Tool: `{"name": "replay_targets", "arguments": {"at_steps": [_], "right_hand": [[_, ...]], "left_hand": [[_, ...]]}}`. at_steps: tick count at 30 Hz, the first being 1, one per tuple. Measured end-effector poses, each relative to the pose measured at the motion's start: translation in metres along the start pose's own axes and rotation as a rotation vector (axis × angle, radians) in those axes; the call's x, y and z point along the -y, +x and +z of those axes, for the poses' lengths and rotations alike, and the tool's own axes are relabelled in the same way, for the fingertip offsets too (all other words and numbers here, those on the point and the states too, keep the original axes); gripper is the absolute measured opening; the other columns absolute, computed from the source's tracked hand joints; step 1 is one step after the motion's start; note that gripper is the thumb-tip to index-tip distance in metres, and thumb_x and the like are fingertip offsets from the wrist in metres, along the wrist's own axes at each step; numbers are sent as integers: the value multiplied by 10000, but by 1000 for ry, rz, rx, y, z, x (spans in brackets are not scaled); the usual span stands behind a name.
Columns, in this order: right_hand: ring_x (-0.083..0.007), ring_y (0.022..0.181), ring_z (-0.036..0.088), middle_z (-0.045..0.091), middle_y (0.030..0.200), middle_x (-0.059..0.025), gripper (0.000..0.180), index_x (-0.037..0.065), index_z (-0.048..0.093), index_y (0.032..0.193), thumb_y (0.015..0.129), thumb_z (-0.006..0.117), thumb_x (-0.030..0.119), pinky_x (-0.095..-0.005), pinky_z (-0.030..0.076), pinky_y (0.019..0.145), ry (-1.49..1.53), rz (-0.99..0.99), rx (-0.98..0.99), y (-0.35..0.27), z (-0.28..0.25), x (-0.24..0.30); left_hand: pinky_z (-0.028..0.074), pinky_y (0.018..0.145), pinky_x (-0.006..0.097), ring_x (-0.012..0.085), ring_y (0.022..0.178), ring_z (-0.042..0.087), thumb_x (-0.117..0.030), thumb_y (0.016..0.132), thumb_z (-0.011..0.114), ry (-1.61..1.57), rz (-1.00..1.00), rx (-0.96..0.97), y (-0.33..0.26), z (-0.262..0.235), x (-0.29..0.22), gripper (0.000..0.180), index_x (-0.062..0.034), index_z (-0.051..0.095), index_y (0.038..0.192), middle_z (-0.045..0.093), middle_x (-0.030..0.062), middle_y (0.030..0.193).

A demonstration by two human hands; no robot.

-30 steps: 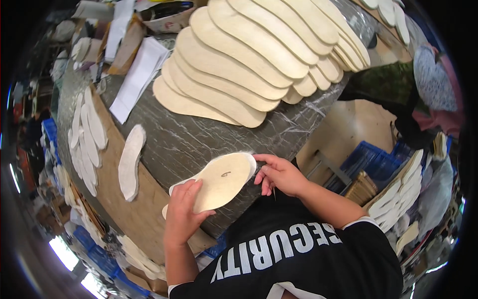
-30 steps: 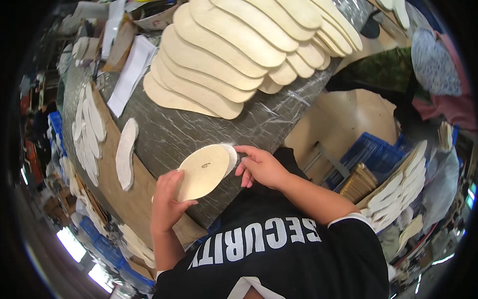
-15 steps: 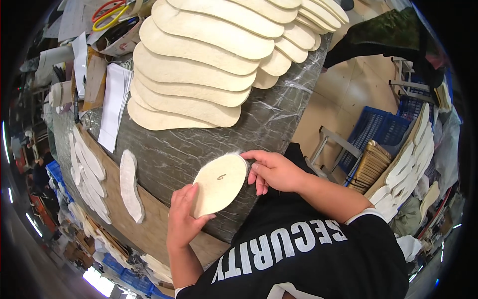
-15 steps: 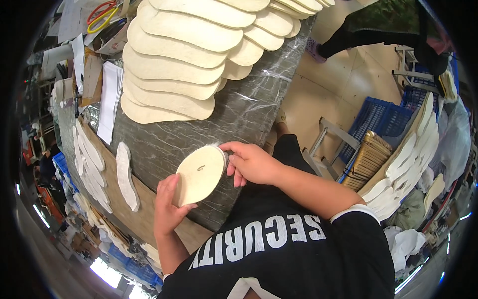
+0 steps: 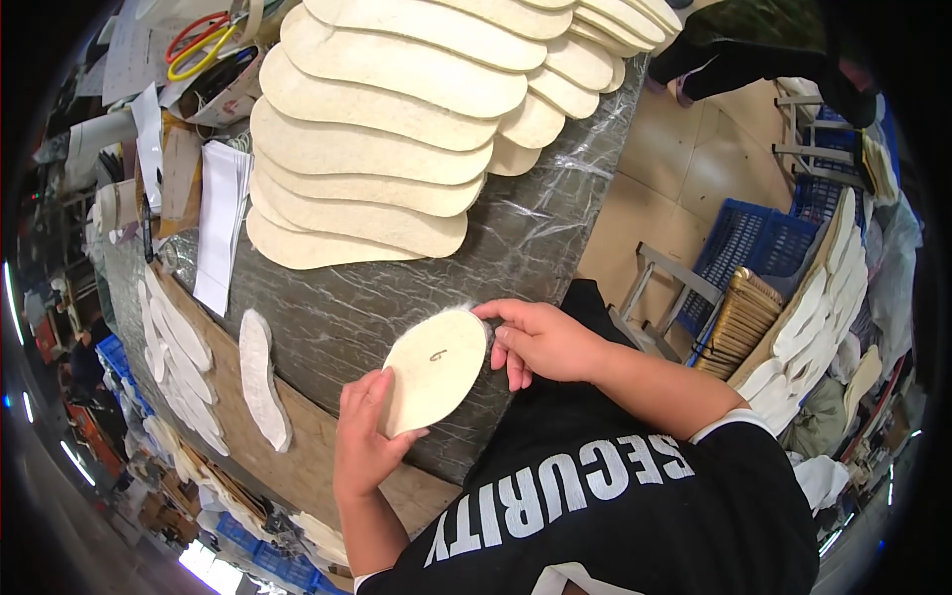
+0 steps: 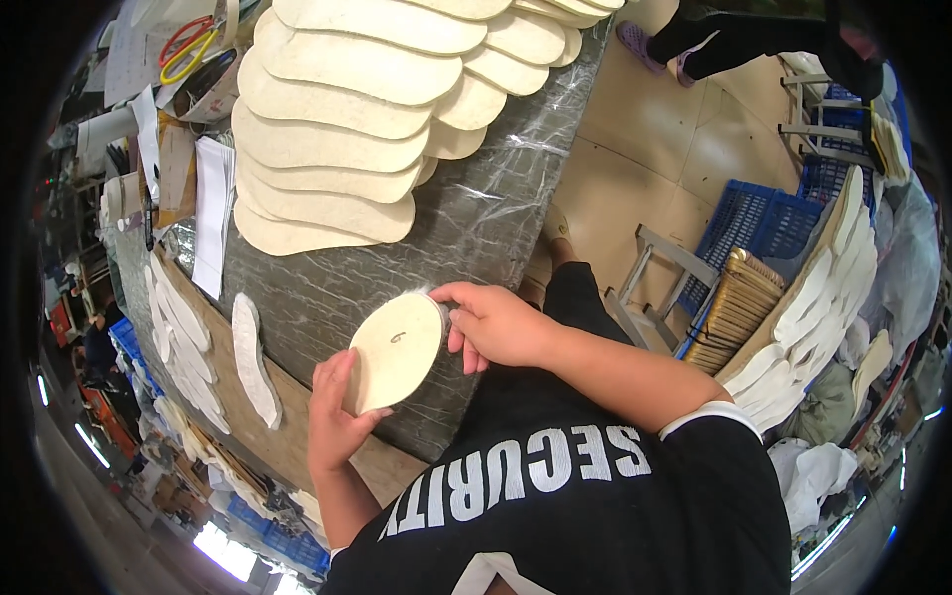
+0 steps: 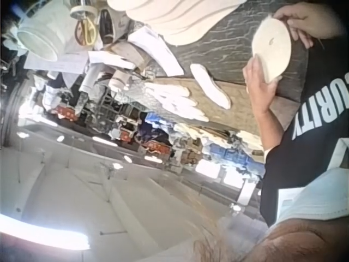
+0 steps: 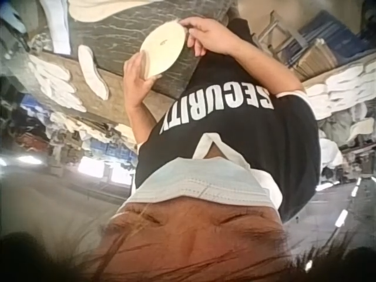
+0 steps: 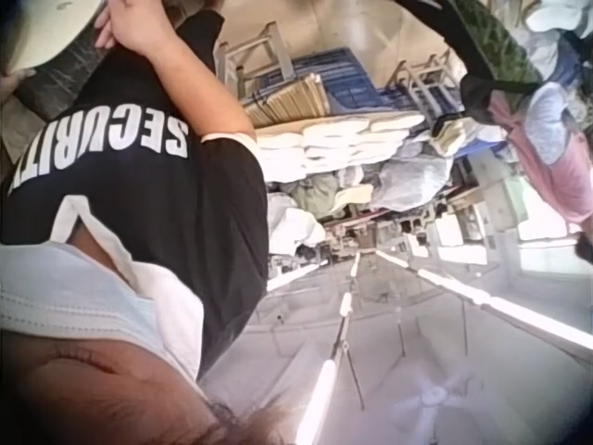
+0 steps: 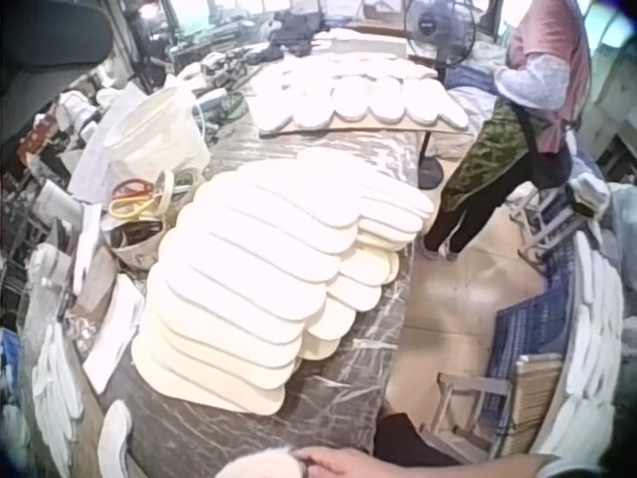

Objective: Assembling or inspecting shoe insoles at a workstation.

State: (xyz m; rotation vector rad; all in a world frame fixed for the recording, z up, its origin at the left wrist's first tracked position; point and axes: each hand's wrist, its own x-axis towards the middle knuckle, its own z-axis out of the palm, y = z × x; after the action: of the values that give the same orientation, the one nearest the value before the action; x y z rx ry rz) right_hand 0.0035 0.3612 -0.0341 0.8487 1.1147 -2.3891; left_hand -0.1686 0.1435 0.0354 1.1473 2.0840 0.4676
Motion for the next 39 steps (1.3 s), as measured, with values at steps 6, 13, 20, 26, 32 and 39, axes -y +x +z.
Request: {"name": "replay_targets", "arguments": {"at_steps": [6,13,20,26,32,39], "right_hand": [[-143,584,625,602,849,-103,401,9,381,1382,988,351,75,-260,530,543,-10,2,0,0,0,1],[-138,582,616,593,812,-93,391,7,404,1362,979,354,68,-267,522,540,-35,14,-35,-1,0,0],[-159,591,609,596,773,-99,444,14,412,1355,918,485,46,-286,512,557,-10,-96,-54,-8,7,5],[-286,1067,567,573,1134,-140,866,98,394,1399,652,820,196,-406,470,841,-1122,-644,-260,-5,18,23],[-332,1317,373,383,1436,-153,1014,147,411,1406,510,852,317,-541,295,1036,-1424,-605,29,26,38,32],[-271,1183,474,482,1340,-96,925,100,476,1331,498,832,287,-505,335,980,-1467,-645,-41,37,44,31]], "left_hand": [[427,929,409,339,1068,518,-116,482,847,28,-12,18,2,1,-2,883,-12,514,1293,566,159,1214],[428,936,418,347,1091,516,-129,473,859,62,-6,1,4,2,-6,898,-10,512,1293,556,166,1225],[461,893,422,344,1044,531,-138,471,866,89,3,-12,9,2,-6,889,-30,532,1287,558,147,1208],[448,904,419,344,1050,526,-137,479,861,77,-27,-3,10,0,-6,883,-30,523,1287,554,146,1214],[452,886,421,345,1026,534,-203,507,858,73,-46,24,10,-4,-2,864,-40,519,1285,535,134,1235],[441,852,448,362,1025,542,-301,671,773,-95,-122,-19,-5,-15,15,692,-26,529,1257,545,159,1193]]}}
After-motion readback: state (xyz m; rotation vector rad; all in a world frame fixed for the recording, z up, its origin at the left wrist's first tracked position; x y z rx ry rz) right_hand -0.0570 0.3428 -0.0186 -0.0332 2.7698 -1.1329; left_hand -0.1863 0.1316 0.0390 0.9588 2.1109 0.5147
